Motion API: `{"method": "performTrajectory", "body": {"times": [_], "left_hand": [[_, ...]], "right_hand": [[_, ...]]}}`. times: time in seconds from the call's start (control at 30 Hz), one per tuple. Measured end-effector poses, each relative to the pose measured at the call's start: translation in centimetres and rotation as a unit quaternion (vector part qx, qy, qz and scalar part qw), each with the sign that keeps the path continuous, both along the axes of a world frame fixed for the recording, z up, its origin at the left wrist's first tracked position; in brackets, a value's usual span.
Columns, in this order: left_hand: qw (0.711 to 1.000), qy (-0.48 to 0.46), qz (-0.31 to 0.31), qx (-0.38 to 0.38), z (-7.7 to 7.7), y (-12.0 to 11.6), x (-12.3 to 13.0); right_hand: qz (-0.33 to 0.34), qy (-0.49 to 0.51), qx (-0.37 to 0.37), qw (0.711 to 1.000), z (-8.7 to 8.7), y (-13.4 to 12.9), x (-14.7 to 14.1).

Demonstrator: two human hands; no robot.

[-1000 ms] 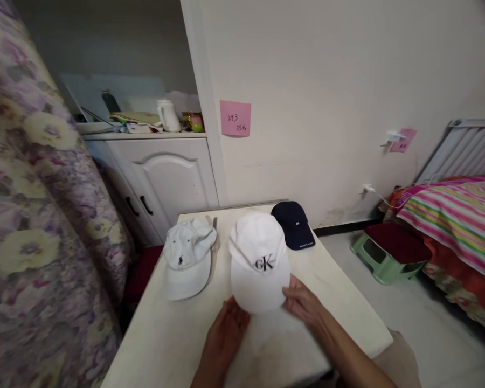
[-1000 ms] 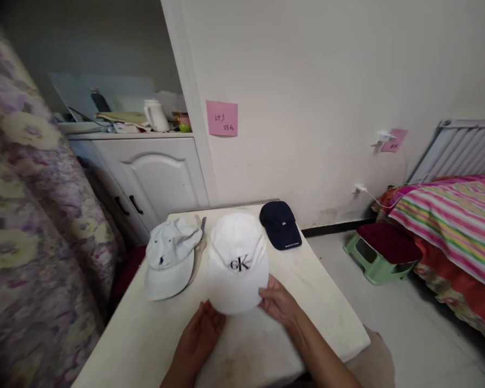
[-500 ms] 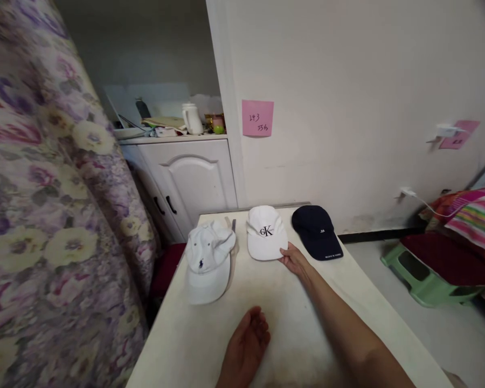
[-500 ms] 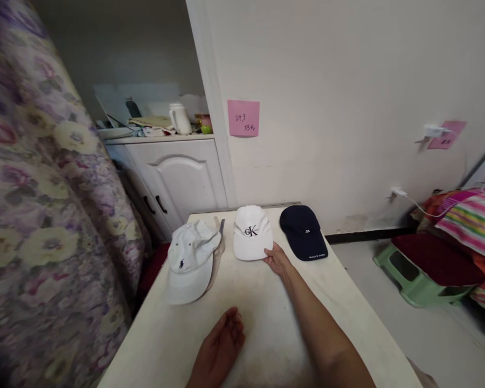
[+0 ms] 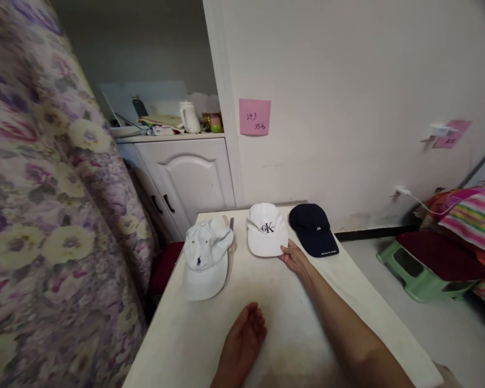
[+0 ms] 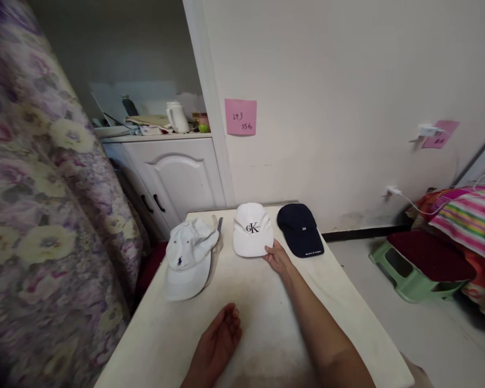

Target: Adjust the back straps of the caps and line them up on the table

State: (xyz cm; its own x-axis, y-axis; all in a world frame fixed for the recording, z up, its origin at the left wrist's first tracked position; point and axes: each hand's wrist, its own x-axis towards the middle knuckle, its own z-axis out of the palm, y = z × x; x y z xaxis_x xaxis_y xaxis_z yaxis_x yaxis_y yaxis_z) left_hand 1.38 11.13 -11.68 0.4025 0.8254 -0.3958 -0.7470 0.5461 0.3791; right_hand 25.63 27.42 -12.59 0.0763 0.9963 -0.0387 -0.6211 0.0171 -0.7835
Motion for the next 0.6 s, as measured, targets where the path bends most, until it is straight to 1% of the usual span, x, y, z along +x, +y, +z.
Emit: {"method": "performTrajectory", "body": {"times": [0.17,0.27,0.43,0.6], "left_hand": [[1.0,-0.002,0.001,-0.004,-0.3,0.0,0.0],[1.0,-0.004,-0.002,-0.004,-0.4,0.1,0.0],[1.0,0.002,-0.005,-0.003,-0.2,0.1,0.0],[1.0,0.008,-0.003,0.002,0.2,0.0,0.1]], "right_hand": [[-0.009,0.013,0.021,1.0,1.1,2.5,0.2],[-0.01,0.012,0.003,1.0,0.8,3.2,0.2],[-0.026,-0.008,-0.042,0.999,-0.6,2.1,0.0],[-0.058,-0.037,-0.062,0.996,-0.8,1.3,0.3]]}}
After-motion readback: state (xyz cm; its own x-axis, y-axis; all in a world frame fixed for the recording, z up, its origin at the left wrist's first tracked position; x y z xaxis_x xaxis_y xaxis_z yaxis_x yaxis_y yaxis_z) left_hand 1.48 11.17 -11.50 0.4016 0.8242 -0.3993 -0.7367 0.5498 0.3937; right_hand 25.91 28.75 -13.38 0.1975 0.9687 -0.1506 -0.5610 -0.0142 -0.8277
